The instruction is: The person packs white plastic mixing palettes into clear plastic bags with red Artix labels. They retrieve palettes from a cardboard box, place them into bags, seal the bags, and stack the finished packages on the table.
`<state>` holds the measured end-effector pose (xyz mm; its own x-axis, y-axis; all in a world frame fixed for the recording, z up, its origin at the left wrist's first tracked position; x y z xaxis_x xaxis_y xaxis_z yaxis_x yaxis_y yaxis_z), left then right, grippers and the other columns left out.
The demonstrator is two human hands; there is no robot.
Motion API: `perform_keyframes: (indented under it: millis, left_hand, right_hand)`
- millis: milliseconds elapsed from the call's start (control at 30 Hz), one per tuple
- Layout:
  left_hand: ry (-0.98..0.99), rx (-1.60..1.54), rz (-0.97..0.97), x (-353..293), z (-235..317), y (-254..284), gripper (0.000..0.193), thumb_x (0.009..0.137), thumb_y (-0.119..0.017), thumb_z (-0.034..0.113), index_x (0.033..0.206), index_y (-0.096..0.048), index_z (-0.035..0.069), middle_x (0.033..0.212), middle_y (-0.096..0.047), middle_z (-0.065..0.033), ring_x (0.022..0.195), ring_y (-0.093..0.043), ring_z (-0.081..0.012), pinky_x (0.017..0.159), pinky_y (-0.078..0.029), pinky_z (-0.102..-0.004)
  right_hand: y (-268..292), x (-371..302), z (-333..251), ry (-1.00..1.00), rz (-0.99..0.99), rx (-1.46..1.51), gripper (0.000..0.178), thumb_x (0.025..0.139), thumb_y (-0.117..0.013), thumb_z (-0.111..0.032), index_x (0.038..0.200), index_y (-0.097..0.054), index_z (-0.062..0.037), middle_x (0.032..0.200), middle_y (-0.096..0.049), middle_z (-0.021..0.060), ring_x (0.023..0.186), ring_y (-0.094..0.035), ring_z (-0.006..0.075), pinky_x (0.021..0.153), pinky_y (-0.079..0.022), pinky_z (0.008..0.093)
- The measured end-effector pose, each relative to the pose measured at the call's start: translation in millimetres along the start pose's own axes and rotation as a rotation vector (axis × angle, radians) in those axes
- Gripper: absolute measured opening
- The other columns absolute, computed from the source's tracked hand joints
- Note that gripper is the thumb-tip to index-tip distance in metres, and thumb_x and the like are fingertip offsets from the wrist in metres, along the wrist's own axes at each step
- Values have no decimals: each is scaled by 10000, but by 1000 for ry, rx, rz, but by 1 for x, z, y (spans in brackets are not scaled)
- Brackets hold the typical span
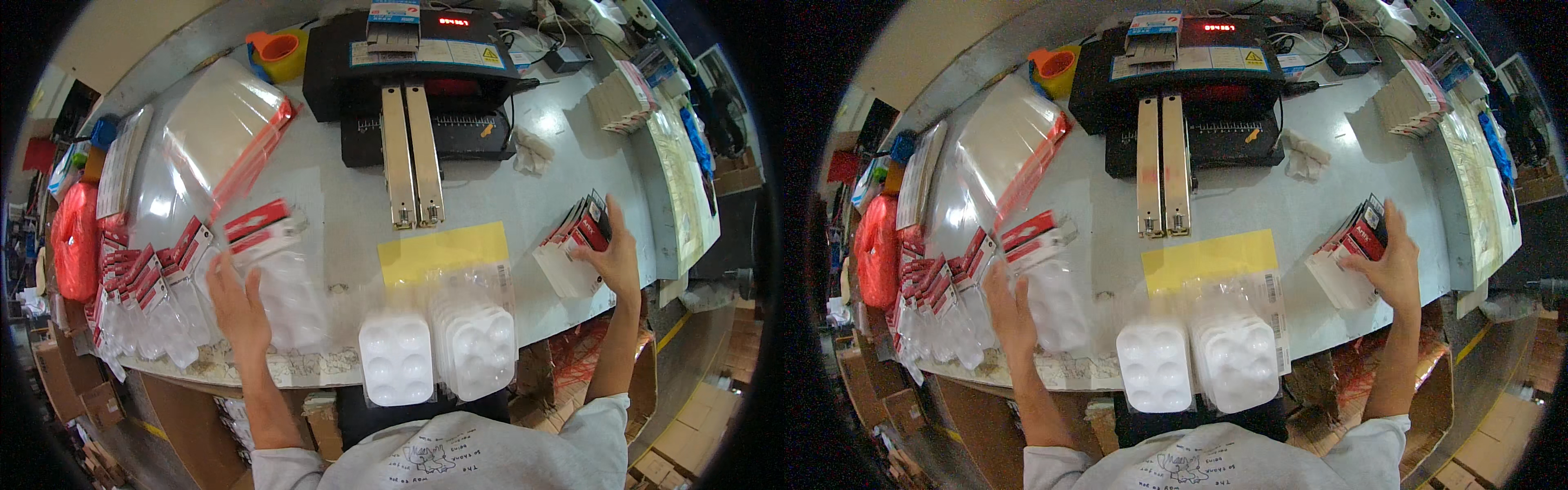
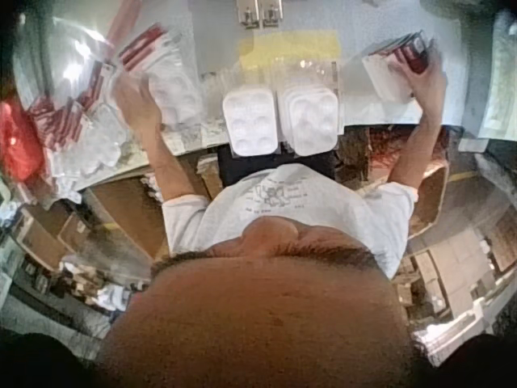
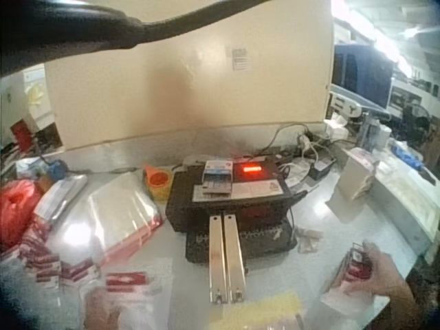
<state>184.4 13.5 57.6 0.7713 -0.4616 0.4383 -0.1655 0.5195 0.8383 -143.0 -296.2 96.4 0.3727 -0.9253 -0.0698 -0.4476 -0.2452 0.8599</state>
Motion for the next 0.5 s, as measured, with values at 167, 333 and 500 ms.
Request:
perform_keyframes:
  millis: [167,333,500]
  left_hand:
    - [219,-594,-532,-78,25,-1,221,771,-674,130,914,-532,39,963,-497,-89,897,-498,-235,723,-430,-328]
    - [217,-680,-395,-95,56,-10,191,795,-662,114,894,-518,35,963,-529,-94,875,-519,-185,681,-449,-293]
    - [568,-1337,-529,-75,70,19,118,897,-560,81,845,-471,23,997,-632,-170,828,-590,-137,730,-483,-269]
  right_hand:
    - [-5,5,64,192,6,90,955,520,-860,-190,1341,-406,-8,1220,-563,171,1009,-605,203,887,-470,328]
    - [-9,-7,42,92,45,114,853,568,-844,-227,1313,-466,-56,1042,-658,137,925,-638,186,851,-482,322]
    - [-7,-19,26,74,143,-122,688,617,-820,-242,1230,-552,-86,971,-675,124,872,-660,225,807,-495,315]
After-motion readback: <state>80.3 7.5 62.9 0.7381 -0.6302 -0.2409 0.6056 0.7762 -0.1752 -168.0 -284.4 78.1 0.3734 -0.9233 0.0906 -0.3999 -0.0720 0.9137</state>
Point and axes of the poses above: each hand's wrist, its own x-axis towards the middle knuckle, its own y-axis out of the back of the hand, z = x × y, the point moved 1 cm from there along x, towards the middle knuckle
